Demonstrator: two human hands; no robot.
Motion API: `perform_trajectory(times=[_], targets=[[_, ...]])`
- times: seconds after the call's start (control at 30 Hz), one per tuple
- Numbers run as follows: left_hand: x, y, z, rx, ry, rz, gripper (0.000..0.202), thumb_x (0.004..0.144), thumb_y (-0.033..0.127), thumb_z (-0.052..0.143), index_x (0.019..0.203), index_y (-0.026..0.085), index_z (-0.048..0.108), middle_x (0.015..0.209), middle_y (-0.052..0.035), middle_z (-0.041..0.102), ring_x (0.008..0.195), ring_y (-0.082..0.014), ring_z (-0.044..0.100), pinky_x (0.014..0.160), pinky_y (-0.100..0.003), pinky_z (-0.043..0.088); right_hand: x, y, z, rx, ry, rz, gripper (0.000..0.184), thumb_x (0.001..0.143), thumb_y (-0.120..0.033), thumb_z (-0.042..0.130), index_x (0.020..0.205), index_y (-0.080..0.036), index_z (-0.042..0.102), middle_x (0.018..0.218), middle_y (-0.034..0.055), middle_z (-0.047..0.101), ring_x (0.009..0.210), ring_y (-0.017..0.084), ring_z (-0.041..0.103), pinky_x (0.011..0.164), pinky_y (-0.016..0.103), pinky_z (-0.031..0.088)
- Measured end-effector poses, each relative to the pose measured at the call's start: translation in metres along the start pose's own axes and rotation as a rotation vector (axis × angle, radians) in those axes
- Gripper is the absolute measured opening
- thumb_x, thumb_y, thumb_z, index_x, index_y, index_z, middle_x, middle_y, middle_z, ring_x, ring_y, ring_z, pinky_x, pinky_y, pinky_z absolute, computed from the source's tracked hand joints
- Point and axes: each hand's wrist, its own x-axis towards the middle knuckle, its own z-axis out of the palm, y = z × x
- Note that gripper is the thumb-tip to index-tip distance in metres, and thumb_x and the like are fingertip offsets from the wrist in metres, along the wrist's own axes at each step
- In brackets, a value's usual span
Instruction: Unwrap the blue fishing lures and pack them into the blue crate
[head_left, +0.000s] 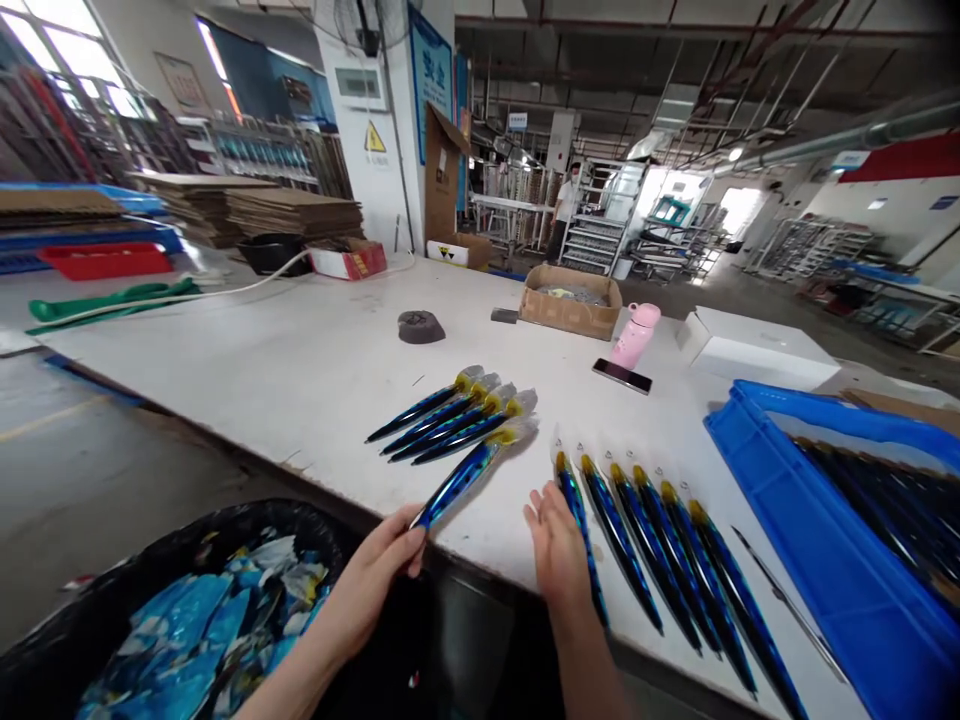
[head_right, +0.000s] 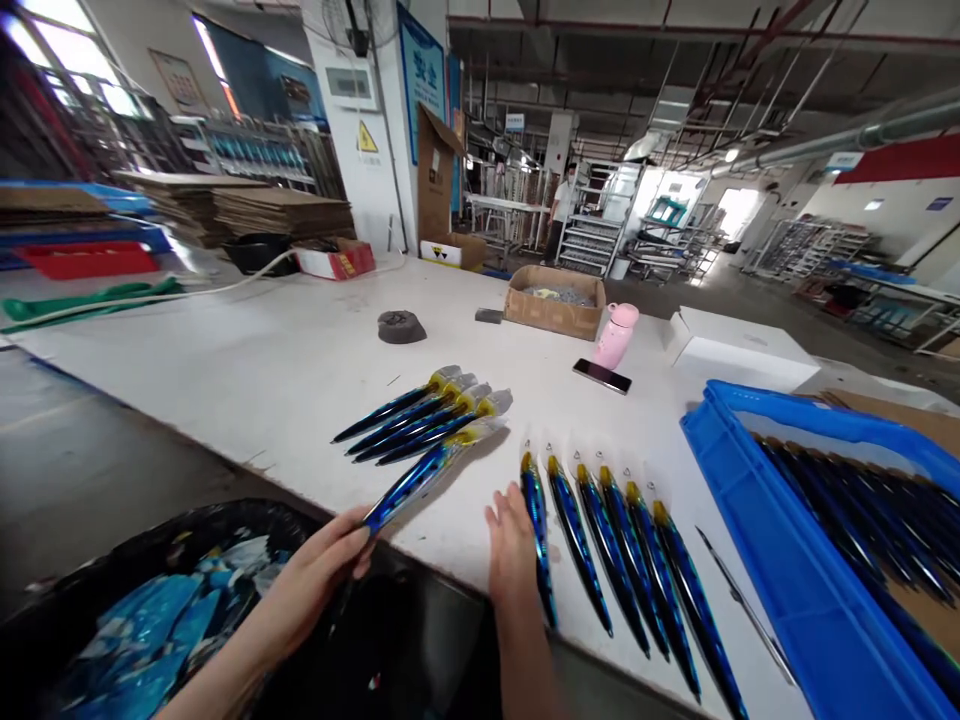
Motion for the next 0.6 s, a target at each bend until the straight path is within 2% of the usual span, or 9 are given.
perform_trajectory(times=[0.1, 0.17, 0.2, 0.27, 0.37, 0.4, 0.47, 0.53, 0.6], targets=[[-0.044, -0.018, -0.014, 0.124, 0.118, 0.076, 0.036, 0.090, 0.047, 0.054, 0.119, 0.027, 0.059, 0.074, 0.0014, 0.056, 0.072, -0.0172, 0.054, 0.071, -0.028, 0.047, 0.022, -0.001, -0.005, -0.022, 0.132, 0.023, 0.075, 0.086, -0.053, 0.054, 0.148, -0.016, 0.033, 0.155, 0.0160, 0.032, 0.139, 0.029, 0.038, 0.107, 0.044, 0.045], [-0.065, -0.035, -0.017, 0.213, 0.217, 0.143, 0.034, 0.089, 0.046, 0.054, 0.119, 0.031, 0.060, 0.092, -0.0019, 0.063, 0.084, -0.0221, 0.060, 0.077, -0.033, 0.051, 0.023, -0.006, 0.002, -0.053, 0.193, -0.007, 0.078, 0.086, -0.053, 0.053, 0.150, -0.015, 0.028, 0.158, 0.0159, 0.025, 0.143, 0.028, 0.031, 0.110, 0.043, 0.041], [-0.072, -0.045, -0.017, 0.254, 0.263, 0.175, 0.033, 0.089, 0.045, 0.054, 0.119, 0.033, 0.060, 0.102, -0.0029, 0.064, 0.092, -0.0245, 0.061, 0.080, -0.035, 0.052, 0.017, -0.009, 0.010, -0.064, 0.171, -0.007, 0.078, 0.087, -0.053, 0.053, 0.150, -0.015, 0.028, 0.158, 0.0164, 0.024, 0.143, 0.028, 0.031, 0.110, 0.043, 0.040], [-0.083, -0.066, -0.012, 0.323, 0.328, 0.244, 0.032, 0.090, 0.040, 0.054, 0.122, 0.036, 0.058, 0.112, -0.0040, 0.062, 0.101, -0.0274, 0.061, 0.083, -0.039, 0.054, -0.005, -0.013, 0.034, -0.063, -0.023, 0.045, 0.076, 0.087, -0.055, 0.053, 0.148, -0.016, 0.031, 0.155, 0.0161, 0.031, 0.139, 0.029, 0.039, 0.108, 0.043, 0.043], [-0.092, -0.093, -0.001, 0.401, 0.367, 0.341, 0.039, 0.091, 0.033, 0.053, 0.129, 0.039, 0.051, 0.108, -0.0061, 0.062, 0.097, -0.0277, 0.062, 0.081, -0.043, 0.056, -0.052, -0.012, 0.073, -0.001, -0.442, 0.096, 0.079, 0.080, -0.060, 0.062, 0.145, -0.022, 0.037, 0.146, 0.0112, 0.048, 0.132, 0.028, 0.048, 0.108, 0.044, 0.042], [-0.095, -0.100, 0.002, 0.420, 0.375, 0.373, 0.042, 0.091, 0.032, 0.052, 0.132, 0.039, 0.048, 0.106, -0.0064, 0.061, 0.094, -0.0272, 0.063, 0.080, -0.043, 0.056, -0.066, -0.010, 0.083, 0.024, -0.494, 0.119, 0.080, 0.077, -0.059, 0.067, 0.143, -0.023, 0.040, 0.140, 0.0101, 0.053, 0.130, 0.028, 0.050, 0.108, 0.043, 0.041], [-0.099, -0.106, 0.002, 0.462, 0.363, 0.428, 0.047, 0.092, 0.029, 0.050, 0.136, 0.041, 0.043, 0.105, -0.0065, 0.061, 0.092, -0.0255, 0.064, 0.076, -0.040, 0.057, -0.084, -0.007, 0.095, 0.052, -0.491, 0.246, 0.080, 0.070, -0.056, 0.074, 0.136, -0.022, 0.047, 0.128, 0.0100, 0.062, 0.118, 0.029, 0.058, 0.104, 0.044, 0.046], [-0.101, -0.100, -0.005, 0.523, 0.240, 0.524, 0.050, 0.093, 0.032, 0.050, 0.141, 0.039, 0.039, 0.104, -0.0070, 0.062, 0.089, -0.0234, 0.065, 0.072, -0.034, 0.058, -0.088, -0.007, 0.095, 0.044, -0.465, 0.395, 0.071, 0.068, -0.053, 0.075, 0.127, -0.019, 0.055, 0.114, 0.0112, 0.068, 0.104, 0.029, 0.065, 0.093, 0.044, 0.053], [-0.099, -0.082, -0.018, 0.623, 0.097, 0.632, 0.052, 0.092, 0.040, 0.052, 0.142, 0.035, 0.039, 0.106, -0.0087, 0.063, 0.090, -0.0229, 0.065, 0.072, -0.031, 0.059, -0.082, -0.011, 0.086, -0.040, -0.505, 0.382, 0.059, 0.070, -0.048, 0.071, 0.120, -0.018, 0.061, 0.108, 0.0113, 0.070, 0.099, 0.029, 0.067, 0.088, 0.043, 0.055]])
